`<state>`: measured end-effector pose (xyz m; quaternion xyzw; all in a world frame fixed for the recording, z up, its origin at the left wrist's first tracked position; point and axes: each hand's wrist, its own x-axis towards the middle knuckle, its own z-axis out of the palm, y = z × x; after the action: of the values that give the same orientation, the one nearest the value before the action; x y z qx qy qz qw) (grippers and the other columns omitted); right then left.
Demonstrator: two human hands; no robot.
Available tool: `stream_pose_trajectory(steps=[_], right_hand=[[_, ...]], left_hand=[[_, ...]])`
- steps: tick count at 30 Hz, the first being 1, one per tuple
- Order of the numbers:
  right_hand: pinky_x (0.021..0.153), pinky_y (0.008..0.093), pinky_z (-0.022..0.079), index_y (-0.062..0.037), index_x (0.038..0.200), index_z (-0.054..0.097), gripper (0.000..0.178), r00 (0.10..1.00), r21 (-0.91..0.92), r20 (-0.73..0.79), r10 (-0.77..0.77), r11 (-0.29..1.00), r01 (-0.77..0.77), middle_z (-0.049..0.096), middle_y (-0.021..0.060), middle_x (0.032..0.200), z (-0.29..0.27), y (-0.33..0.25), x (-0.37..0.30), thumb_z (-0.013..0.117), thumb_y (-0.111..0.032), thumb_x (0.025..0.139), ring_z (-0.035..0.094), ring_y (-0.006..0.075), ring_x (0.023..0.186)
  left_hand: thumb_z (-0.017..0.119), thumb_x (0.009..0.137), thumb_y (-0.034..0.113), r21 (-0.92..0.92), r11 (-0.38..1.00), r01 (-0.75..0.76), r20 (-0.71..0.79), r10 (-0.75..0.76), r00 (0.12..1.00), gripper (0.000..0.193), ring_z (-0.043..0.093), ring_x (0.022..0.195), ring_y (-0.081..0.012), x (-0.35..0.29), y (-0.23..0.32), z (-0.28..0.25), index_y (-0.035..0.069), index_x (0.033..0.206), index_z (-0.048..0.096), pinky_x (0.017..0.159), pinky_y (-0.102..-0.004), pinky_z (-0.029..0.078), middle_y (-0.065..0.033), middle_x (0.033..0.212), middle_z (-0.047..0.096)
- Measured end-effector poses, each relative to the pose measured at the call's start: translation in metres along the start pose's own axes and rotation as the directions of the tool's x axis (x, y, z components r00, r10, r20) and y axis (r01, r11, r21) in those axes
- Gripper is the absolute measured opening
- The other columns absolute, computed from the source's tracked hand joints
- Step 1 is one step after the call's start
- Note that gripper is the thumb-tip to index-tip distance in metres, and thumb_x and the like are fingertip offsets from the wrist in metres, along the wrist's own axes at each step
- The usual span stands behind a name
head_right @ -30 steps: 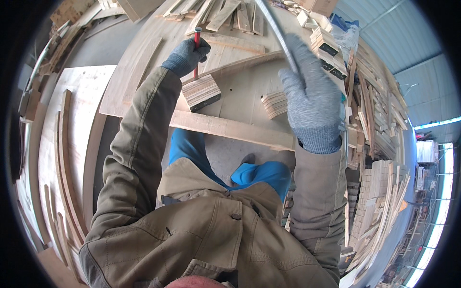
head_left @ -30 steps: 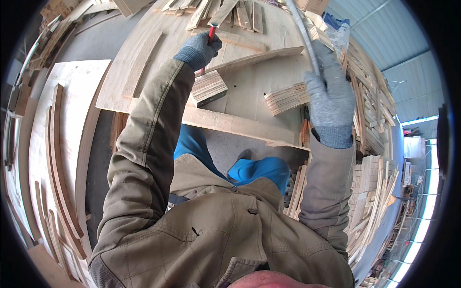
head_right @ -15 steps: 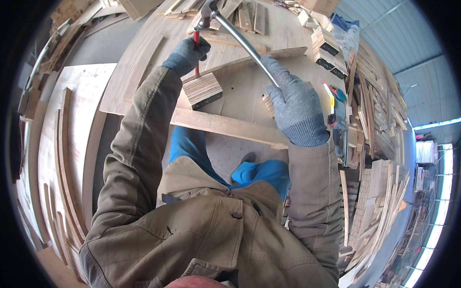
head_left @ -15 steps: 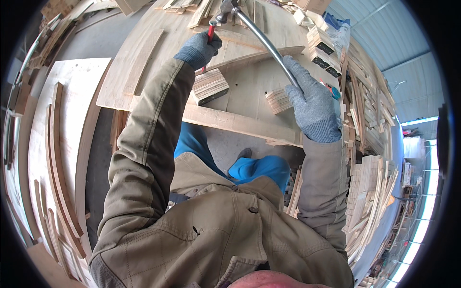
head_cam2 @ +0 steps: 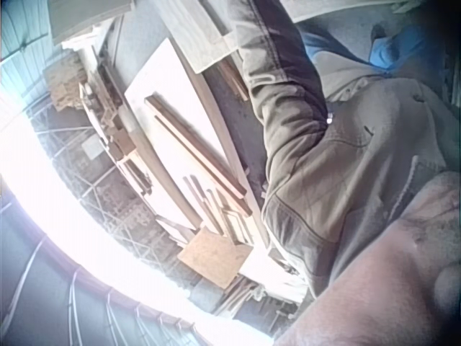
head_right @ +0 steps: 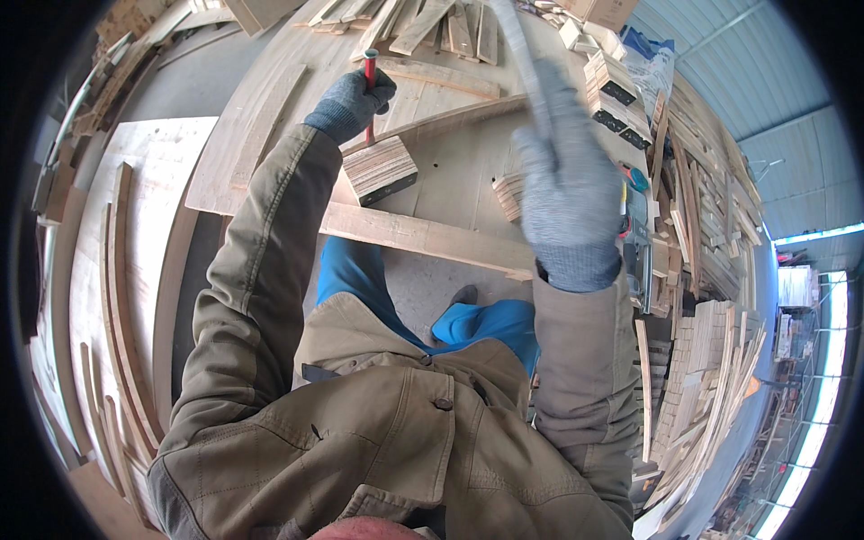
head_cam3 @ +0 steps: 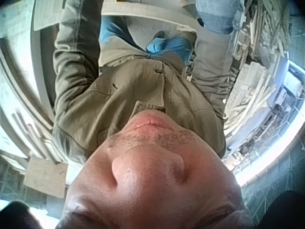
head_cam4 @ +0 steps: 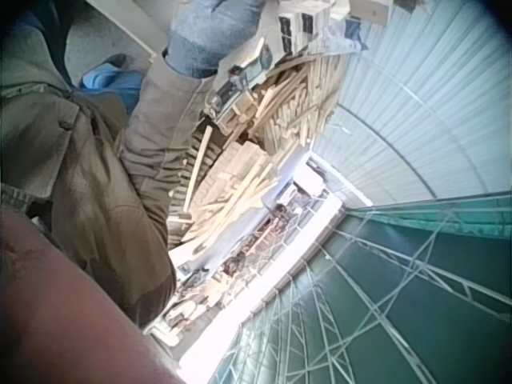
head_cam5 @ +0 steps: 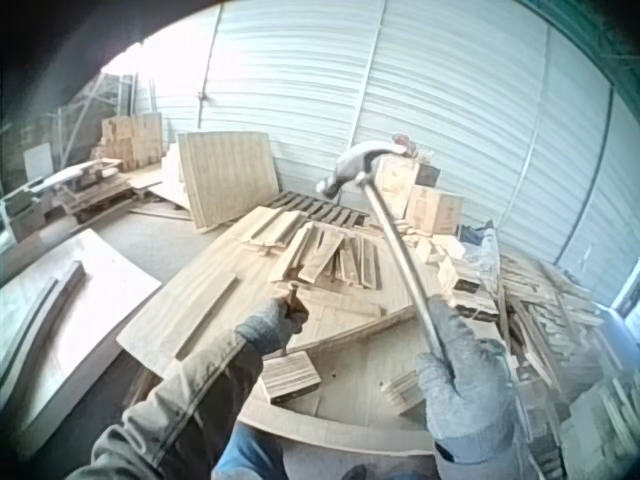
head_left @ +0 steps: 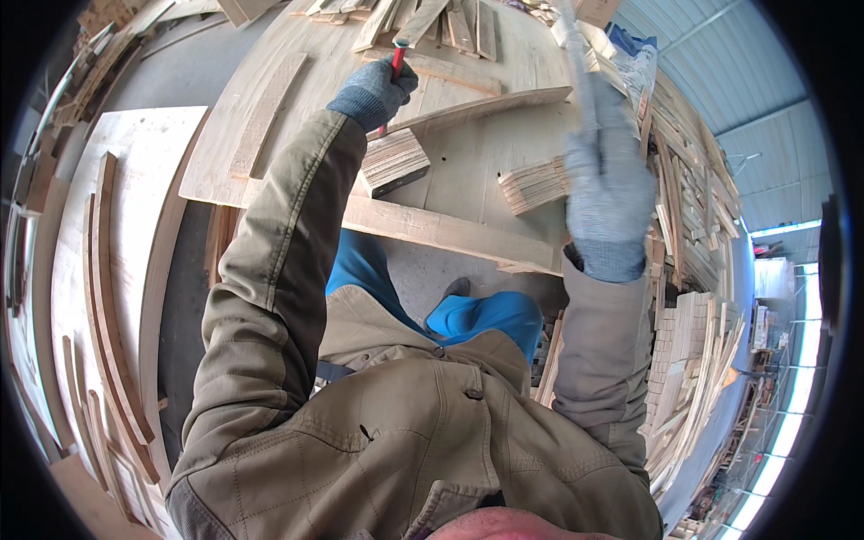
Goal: The person uses pliers to remove nails from a wooden plank, then uses a hammer to drive nails into the plank. The person handles multiple wooden planks and small wooden blocks on a workbench.
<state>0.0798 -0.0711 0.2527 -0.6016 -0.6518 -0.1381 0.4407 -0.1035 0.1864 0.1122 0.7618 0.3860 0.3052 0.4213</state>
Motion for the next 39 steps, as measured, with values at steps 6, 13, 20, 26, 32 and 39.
stream_pose_trajectory(steps=[6,13,20,26,32,39], right_hand=[[0.1,0.0343,0.053,-0.0123,0.148,0.055,0.057,0.812,-0.078,0.501,0.3,0.95,-0.303,0.068,0.0152,0.135,0.003,0.004,-0.013,0.067,-0.001,0.094,0.067,0.0222,0.12],[0.091,0.0284,0.055,-0.0115,0.148,0.056,0.056,0.927,0.1,0.24,0.288,0.942,-0.319,0.067,0.0113,0.134,-0.01,-0.003,-0.006,0.065,0.002,0.095,0.067,0.0141,0.106],[0.08,0.0279,0.058,-0.0121,0.149,0.055,0.059,0.99,0.156,-0.096,0.107,0.984,-0.091,0.073,0.0072,0.118,-0.002,-0.002,0.0,0.071,-0.001,0.093,0.07,0.0145,0.093],[0.101,0.0345,0.052,-0.0075,0.147,0.056,0.055,0.791,-0.188,0.539,0.291,0.956,-0.223,0.069,0.0175,0.132,0.007,-0.004,-0.009,0.066,0.0,0.093,0.068,0.023,0.119],[0.101,0.0335,0.053,-0.0063,0.145,0.057,0.053,0.873,0.033,0.402,0.275,0.949,-0.314,0.069,0.0156,0.13,-0.004,-0.004,-0.007,0.066,0.001,0.093,0.068,0.022,0.118],[0.059,0.0244,0.051,-0.01,0.148,0.055,0.056,0.934,0.261,-0.223,0.281,0.94,-0.221,0.068,0.003,0.088,-0.025,-0.015,0.015,0.068,-0.002,0.094,0.06,0.0076,0.069]], left_hand=[[0.068,0.097,0.028,-0.032,0.999,0.003,-0.035,-0.004,0.999,0.024,0.07,0.078,-0.0212,0.0,-0.01,0.002,0.005,0.102,0.071,0.075,-0.0385,0.055,-0.0102,0.084,0.074],[0.068,0.097,0.027,-0.04,0.999,-0.004,-0.025,0.003,1.0,0.023,0.071,0.079,-0.0217,-0.001,-0.009,0.002,0.004,0.1,0.071,0.077,-0.0387,0.055,-0.0101,0.083,0.074],[0.068,0.097,0.024,-0.026,1.0,-0.001,-0.019,0.0,1.0,0.021,0.071,0.081,-0.0221,-0.003,-0.005,0.001,0.004,0.102,0.07,0.079,-0.0387,0.055,-0.0107,0.085,0.074],[0.068,0.097,0.026,-0.045,0.999,0.0,-0.013,0.0,1.0,0.022,0.071,0.081,-0.0218,0.0,-0.014,0.003,0.005,0.103,0.071,0.078,-0.0383,0.055,-0.0105,0.084,0.074],[0.068,0.096,0.028,-0.031,0.999,0.037,-0.003,-0.037,0.999,0.024,0.07,0.079,-0.0221,0.0,-0.015,0.003,0.005,0.102,0.072,0.077,-0.0384,0.055,-0.0097,0.084,0.074],[0.068,0.096,0.026,-0.025,1.0,0.02,-0.018,-0.02,1.0,0.022,0.07,0.078,-0.0211,-0.002,-0.013,0.001,0.006,0.102,0.071,0.076,-0.0386,0.055,-0.0096,0.084,0.074]])
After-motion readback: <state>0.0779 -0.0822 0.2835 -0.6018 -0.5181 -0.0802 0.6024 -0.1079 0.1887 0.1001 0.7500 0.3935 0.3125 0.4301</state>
